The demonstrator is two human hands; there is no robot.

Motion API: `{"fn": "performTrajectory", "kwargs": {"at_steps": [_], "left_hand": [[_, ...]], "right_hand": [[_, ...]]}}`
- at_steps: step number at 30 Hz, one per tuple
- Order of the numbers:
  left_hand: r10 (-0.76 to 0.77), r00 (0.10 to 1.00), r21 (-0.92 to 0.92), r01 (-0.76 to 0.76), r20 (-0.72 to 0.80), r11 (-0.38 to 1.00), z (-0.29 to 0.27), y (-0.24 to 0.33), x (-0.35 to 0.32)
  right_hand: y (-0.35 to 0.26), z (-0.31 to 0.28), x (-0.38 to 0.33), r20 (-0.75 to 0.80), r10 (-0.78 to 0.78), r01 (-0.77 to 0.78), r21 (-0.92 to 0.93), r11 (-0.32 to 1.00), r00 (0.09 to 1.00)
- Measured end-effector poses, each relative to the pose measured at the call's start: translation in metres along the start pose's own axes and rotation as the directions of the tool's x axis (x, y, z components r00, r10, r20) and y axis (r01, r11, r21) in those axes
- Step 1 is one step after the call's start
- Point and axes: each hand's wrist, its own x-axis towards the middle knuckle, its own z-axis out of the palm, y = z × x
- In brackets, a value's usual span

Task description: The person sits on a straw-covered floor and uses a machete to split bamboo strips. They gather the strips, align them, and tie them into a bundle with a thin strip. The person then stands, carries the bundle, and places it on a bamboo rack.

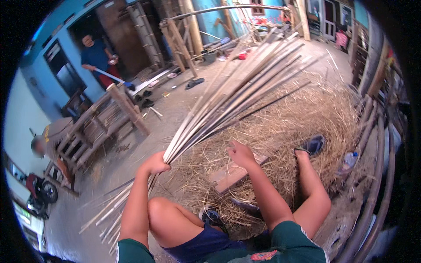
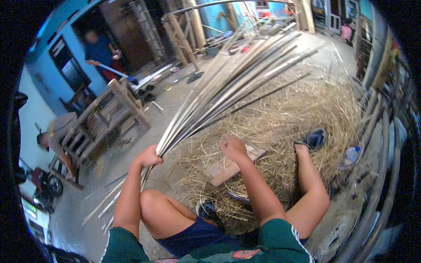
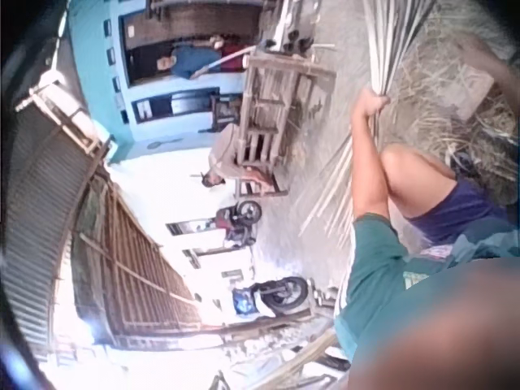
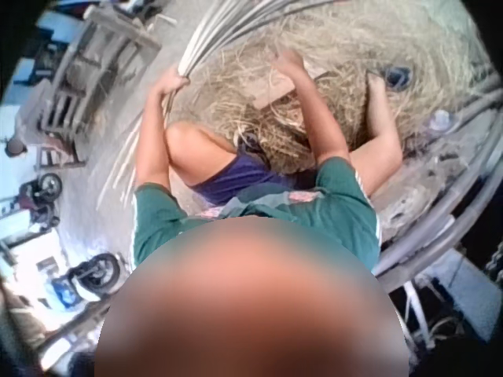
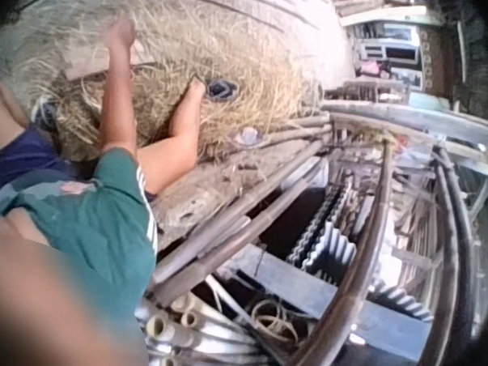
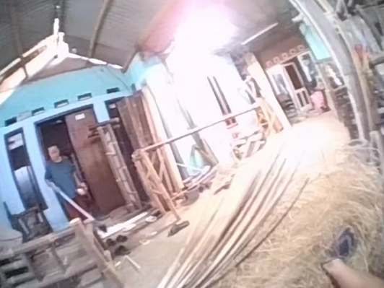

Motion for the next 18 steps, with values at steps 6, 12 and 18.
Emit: {"fn": "performTrajectory", "kwargs": {"at_steps": [6, 12, 18], "left_hand": [[0.161, 0.958, 0.109, -0.138, -0.236, 0.984, -0.017, 0.030, -0.006], [0.259, 0.894, 0.298, -0.152, -0.365, 0.942, -0.066, 0.149, -0.030], [0.400, 0.831, 0.261, -0.317, -0.386, 0.912, -0.089, 0.275, -0.046]], "right_hand": [[-0.075, 0.036, -0.058, 0.353, -0.128, 0.044, 0.238, 0.970, 0.927], [-0.202, 0.043, -0.079, 0.316, -0.411, 0.211, 0.513, 0.832, 0.855], [-0.308, 0.066, -0.053, 0.091, -0.587, 0.083, 0.961, 0.263, 0.804]]}}
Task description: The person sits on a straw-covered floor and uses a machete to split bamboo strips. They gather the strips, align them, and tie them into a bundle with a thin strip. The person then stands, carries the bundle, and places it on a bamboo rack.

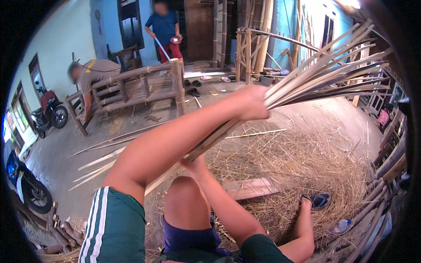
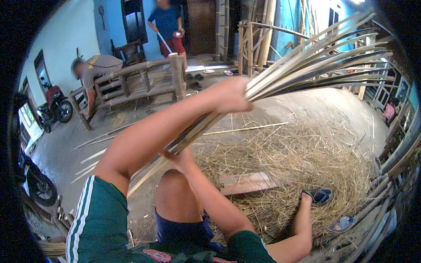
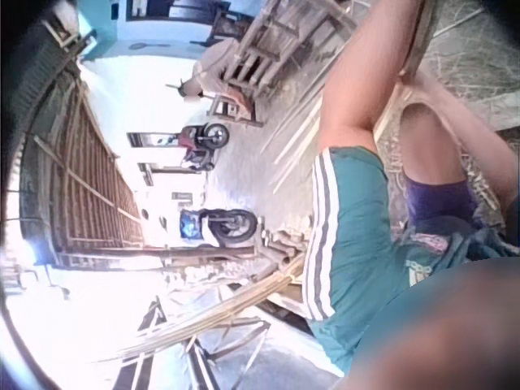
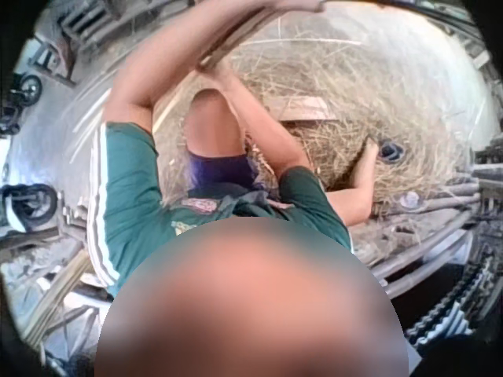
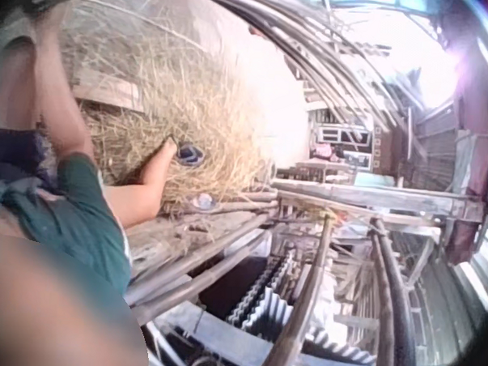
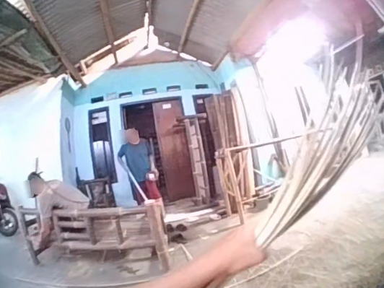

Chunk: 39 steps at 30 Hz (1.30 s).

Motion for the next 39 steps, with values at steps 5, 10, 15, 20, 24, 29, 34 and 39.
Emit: {"fn": "performTrajectory", "kwargs": {"at_steps": [5, 10, 15, 20, 24, 29, 34, 39], "left_hand": [[0.110, 0.992, -0.101, -0.116, -0.066, 0.988, -0.013, 0.048, 0.018], [0.150, 0.982, -0.136, -0.164, -0.113, 0.977, -0.030, 0.082, 0.017], [0.341, 0.894, 0.016, -0.351, -0.291, 0.936, -0.039, 0.083, -0.017], [0.421, 0.784, 0.207, -0.366, -0.456, 0.907, -0.053, -0.041, -0.161], [-0.160, 0.946, 0.231, 0.229, -0.281, 0.946, -0.028, -0.114, -0.289], [-0.460, 0.878, -0.059, 0.456, -0.134, 0.888, -0.014, -0.157, -0.316], [-0.320, 0.936, 0.151, 0.341, -0.147, 0.928, -0.014, -0.161, -0.319], [-0.144, 0.854, 0.336, 0.345, -0.500, 0.876, 0.012, -0.145, -0.327]], "right_hand": [[-0.026, 0.008, 0.012, -0.323, -0.115, 0.291, 0.571, 0.768, 0.939], [-0.065, -0.004, 0.027, -0.394, -0.285, 0.441, 0.395, 0.806, 0.874], [-0.111, -0.014, 0.034, -0.517, -0.493, 0.508, -0.124, 0.852, 0.700], [-0.195, -0.064, 0.056, -0.656, -0.282, 0.512, 0.187, 0.838, 0.701], [-0.245, -0.097, 0.051, -0.617, -0.240, 0.490, 0.273, 0.828, 0.749], [-0.252, -0.103, 0.024, -0.357, -0.348, 0.484, 0.434, 0.760, 0.867], [-0.242, -0.119, 0.018, -0.152, -0.396, 0.388, 0.674, 0.628, 0.905], [-0.241, -0.134, 0.014, -0.285, -0.296, 0.409, 0.569, 0.714, 0.912]]}}
